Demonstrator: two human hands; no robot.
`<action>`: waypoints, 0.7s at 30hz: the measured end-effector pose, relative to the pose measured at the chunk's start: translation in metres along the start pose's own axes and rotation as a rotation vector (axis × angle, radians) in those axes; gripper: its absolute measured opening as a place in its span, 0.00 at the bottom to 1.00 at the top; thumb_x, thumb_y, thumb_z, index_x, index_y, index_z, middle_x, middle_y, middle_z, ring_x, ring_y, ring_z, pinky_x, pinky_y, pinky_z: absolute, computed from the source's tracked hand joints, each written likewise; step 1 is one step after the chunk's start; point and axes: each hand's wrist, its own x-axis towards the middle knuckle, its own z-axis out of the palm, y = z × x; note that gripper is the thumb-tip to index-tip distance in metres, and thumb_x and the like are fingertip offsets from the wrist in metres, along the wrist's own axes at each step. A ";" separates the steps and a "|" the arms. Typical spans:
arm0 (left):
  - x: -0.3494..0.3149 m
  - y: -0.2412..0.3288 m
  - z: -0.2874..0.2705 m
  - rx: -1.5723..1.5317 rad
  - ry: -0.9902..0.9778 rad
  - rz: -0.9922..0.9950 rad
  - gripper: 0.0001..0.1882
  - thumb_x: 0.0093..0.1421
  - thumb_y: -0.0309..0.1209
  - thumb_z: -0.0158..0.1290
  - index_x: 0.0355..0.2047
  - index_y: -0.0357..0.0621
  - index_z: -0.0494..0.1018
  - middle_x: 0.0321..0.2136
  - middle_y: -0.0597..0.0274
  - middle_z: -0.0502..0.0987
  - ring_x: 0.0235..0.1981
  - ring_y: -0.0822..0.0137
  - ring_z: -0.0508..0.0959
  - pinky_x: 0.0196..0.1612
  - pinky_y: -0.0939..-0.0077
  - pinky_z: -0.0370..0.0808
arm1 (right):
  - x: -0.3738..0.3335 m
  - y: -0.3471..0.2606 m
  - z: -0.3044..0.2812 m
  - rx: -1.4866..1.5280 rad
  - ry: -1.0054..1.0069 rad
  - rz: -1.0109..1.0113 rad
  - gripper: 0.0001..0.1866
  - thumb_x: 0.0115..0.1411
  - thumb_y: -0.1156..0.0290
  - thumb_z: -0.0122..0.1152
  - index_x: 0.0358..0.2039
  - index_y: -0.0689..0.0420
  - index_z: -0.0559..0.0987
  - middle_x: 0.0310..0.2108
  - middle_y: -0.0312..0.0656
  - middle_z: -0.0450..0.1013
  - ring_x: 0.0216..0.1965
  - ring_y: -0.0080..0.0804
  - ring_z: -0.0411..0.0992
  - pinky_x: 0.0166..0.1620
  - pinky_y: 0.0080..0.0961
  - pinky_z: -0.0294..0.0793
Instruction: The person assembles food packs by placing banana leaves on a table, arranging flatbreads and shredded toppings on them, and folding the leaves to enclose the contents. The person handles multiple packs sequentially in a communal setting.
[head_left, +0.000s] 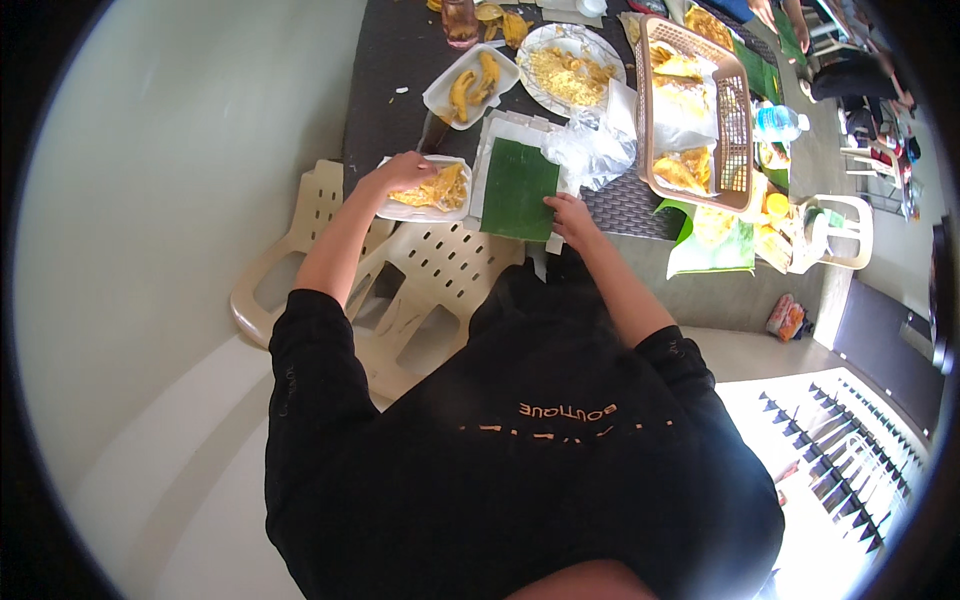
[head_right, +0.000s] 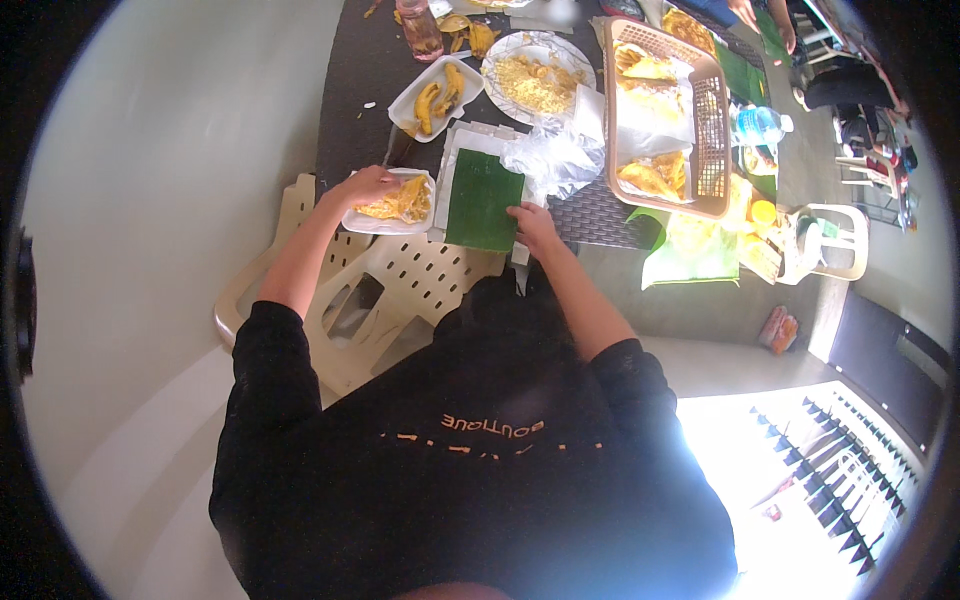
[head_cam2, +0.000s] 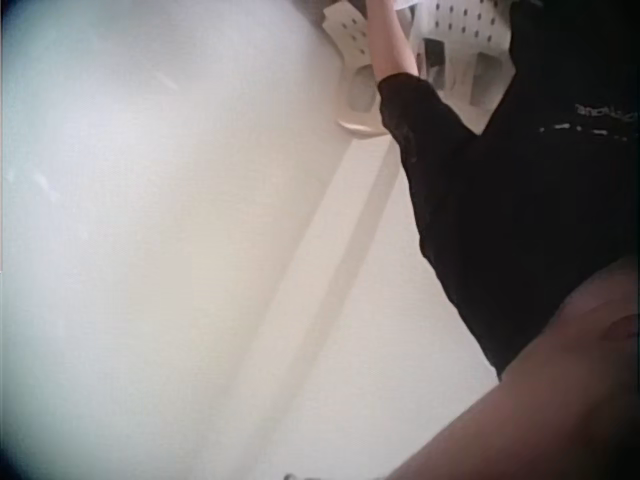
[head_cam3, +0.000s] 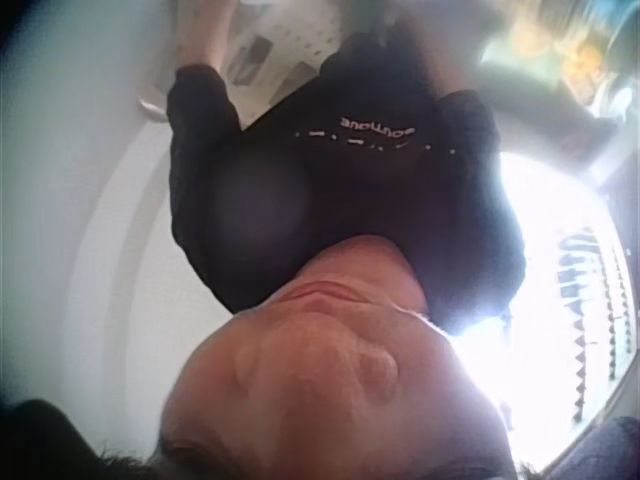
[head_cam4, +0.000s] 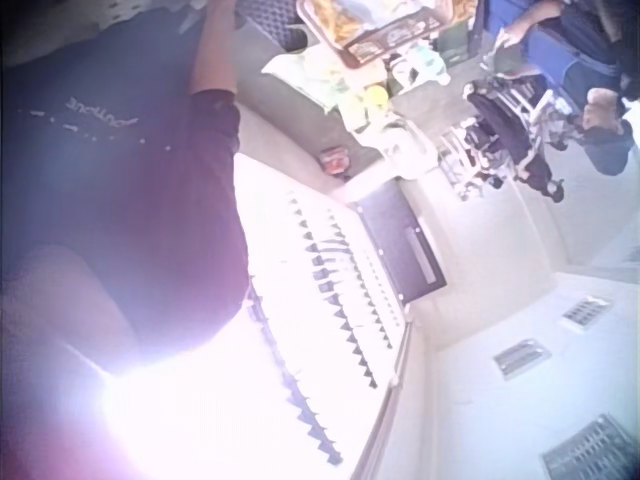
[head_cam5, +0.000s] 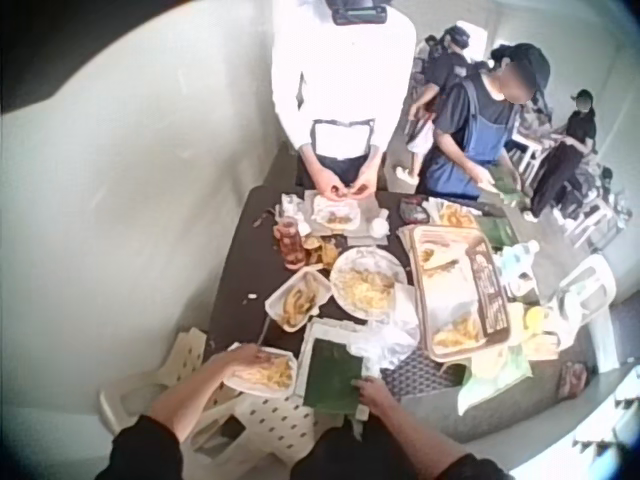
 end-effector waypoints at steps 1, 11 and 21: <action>0.003 -0.006 0.003 -0.021 -0.034 0.013 0.20 0.58 0.48 0.50 0.40 0.45 0.77 0.31 0.50 0.79 0.32 0.57 0.79 0.36 0.64 0.72 | 0.001 0.000 -0.001 0.005 -0.009 0.003 0.14 0.57 0.72 0.56 0.44 0.60 0.71 0.38 0.39 0.70 0.40 0.32 0.70 0.43 0.32 0.72; -0.004 0.015 -0.011 -0.176 -0.283 -0.064 0.23 0.63 0.48 0.47 0.41 0.39 0.77 0.27 0.61 0.77 0.29 0.71 0.73 0.36 0.74 0.69 | 0.018 0.009 0.008 0.119 -0.005 -0.029 0.15 0.54 0.73 0.61 0.40 0.65 0.72 0.37 0.43 0.72 0.37 0.33 0.73 0.39 0.33 0.74; 0.002 0.004 0.005 -0.277 -0.340 -0.062 0.24 0.65 0.46 0.44 0.45 0.35 0.73 0.32 0.61 0.78 0.32 0.74 0.73 0.39 0.76 0.70 | 0.008 -0.006 0.008 0.241 -0.217 0.146 0.16 0.50 0.80 0.45 0.42 0.67 0.69 0.37 0.44 0.68 0.41 0.38 0.70 0.49 0.38 0.70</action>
